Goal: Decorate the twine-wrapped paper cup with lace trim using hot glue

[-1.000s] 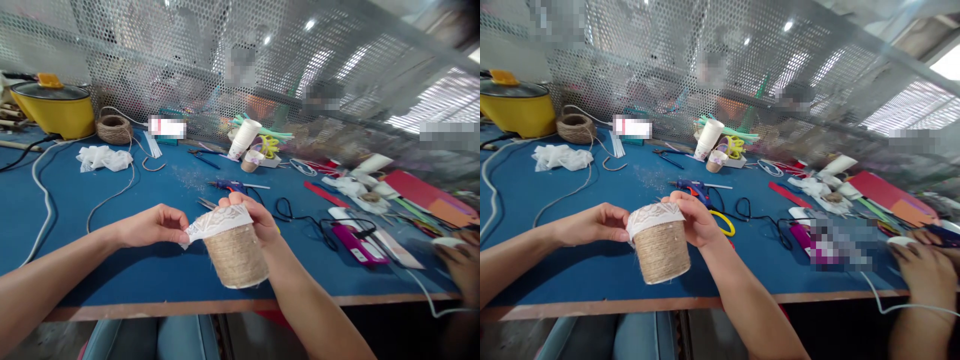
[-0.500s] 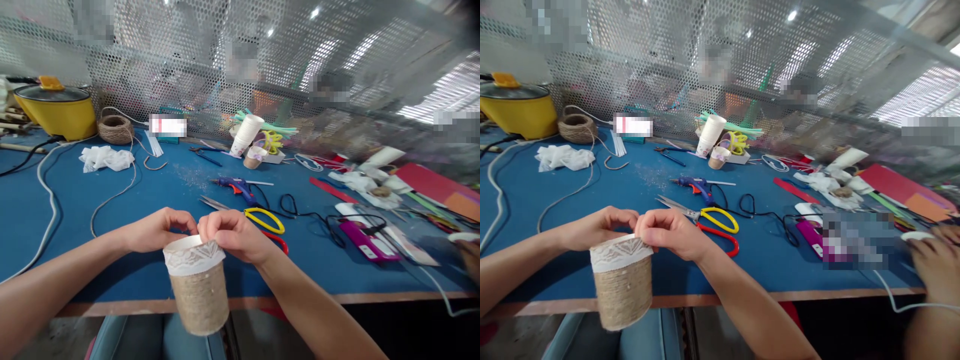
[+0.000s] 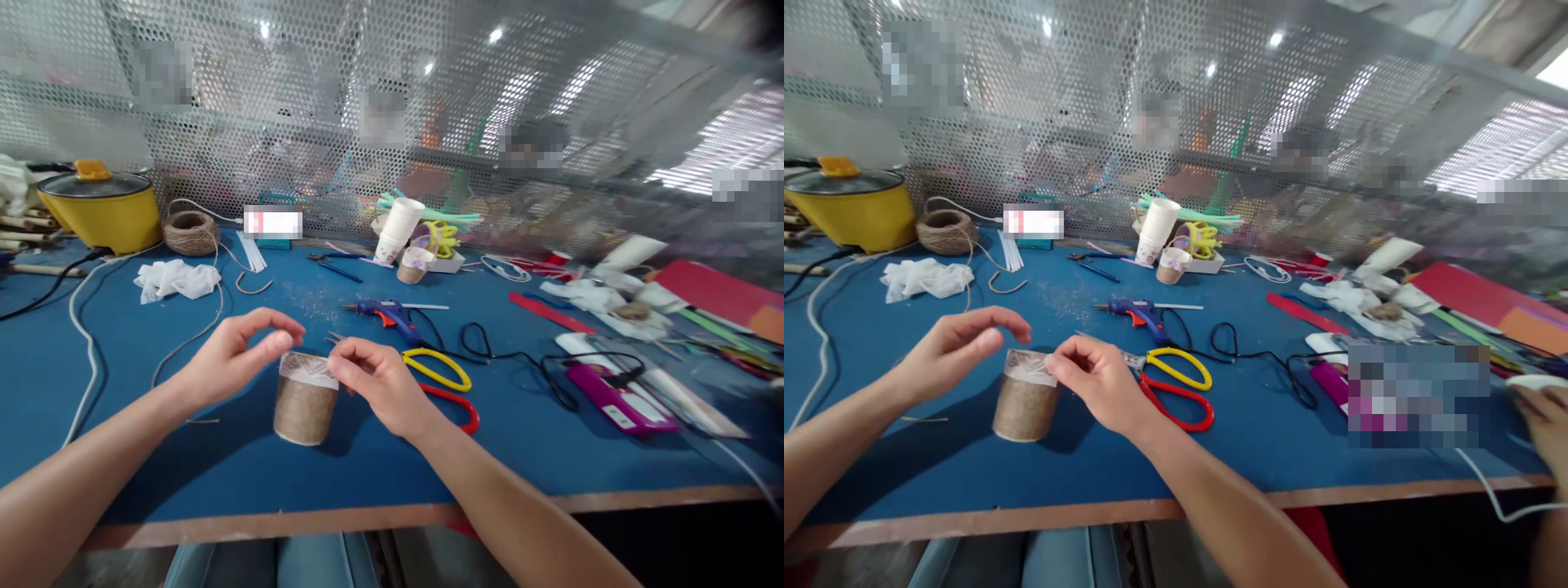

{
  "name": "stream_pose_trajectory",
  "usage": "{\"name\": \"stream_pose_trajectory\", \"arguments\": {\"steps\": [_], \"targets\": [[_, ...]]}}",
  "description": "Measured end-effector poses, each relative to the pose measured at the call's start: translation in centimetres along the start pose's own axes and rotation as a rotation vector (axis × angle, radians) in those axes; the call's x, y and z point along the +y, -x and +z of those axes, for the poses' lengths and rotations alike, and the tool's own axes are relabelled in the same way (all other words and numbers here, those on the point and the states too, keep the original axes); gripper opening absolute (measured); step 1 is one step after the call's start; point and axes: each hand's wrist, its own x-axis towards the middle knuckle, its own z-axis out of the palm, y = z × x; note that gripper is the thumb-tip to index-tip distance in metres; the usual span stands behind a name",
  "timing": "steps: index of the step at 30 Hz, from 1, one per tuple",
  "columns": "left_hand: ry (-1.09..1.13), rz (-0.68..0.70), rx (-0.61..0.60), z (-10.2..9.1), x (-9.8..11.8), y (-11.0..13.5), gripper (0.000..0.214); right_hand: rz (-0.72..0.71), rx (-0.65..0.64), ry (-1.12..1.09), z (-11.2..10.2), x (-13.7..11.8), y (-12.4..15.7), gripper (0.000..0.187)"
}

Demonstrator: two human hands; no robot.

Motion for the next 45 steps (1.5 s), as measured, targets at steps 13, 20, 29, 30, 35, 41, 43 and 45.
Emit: {"name": "stream_pose_trajectory", "arguments": {"steps": [13, 20, 29, 30, 35, 41, 43, 45], "targets": [[0.015, -0.055, -0.393, -1.1, 0.5, 0.5, 0.014, -0.079, 0.042, 0.155, -0.3, 0.0, 0.4, 0.022], [-0.003, -0.067, -0.205, -0.2, -0.3, 0.7, 0.017, 0.014, 0.153, 0.195, 0.1, -0.1, 0.2, 0.018], [-0.034, -0.031, -0.17, 0.6, -0.6, 0.9, 0.017, -0.144, 0.095, 0.302, 0.4, 0.3, 0.7, 0.015], [-0.036, -0.032, -0.162, 0.7, -0.6, 0.9, 0.017, -0.252, 0.103, 0.36, 0.6, 0.4, 0.8, 0.014], [-0.064, -0.043, -0.099, 1.0, -0.7, 0.9, 0.017, -0.71, -0.151, 0.584, 1.6, 1.0, 1.2, 0.011], [-0.053, -0.041, -0.089, 1.2, -0.5, 0.8, 0.017, -0.643, -0.077, 0.459, 1.4, 0.6, 1.3, 0.014], [-0.051, -0.04, -0.099, 1.1, -0.5, 0.8, 0.018, -0.549, 0.114, 0.477, 0.3, 0.2, 0.9, 0.015], [-0.058, -0.042, -0.108, 1.0, -0.6, 0.9, 0.02, -0.424, 0.312, 0.54, -1.4, -0.1, 0.2, 0.017]]}}
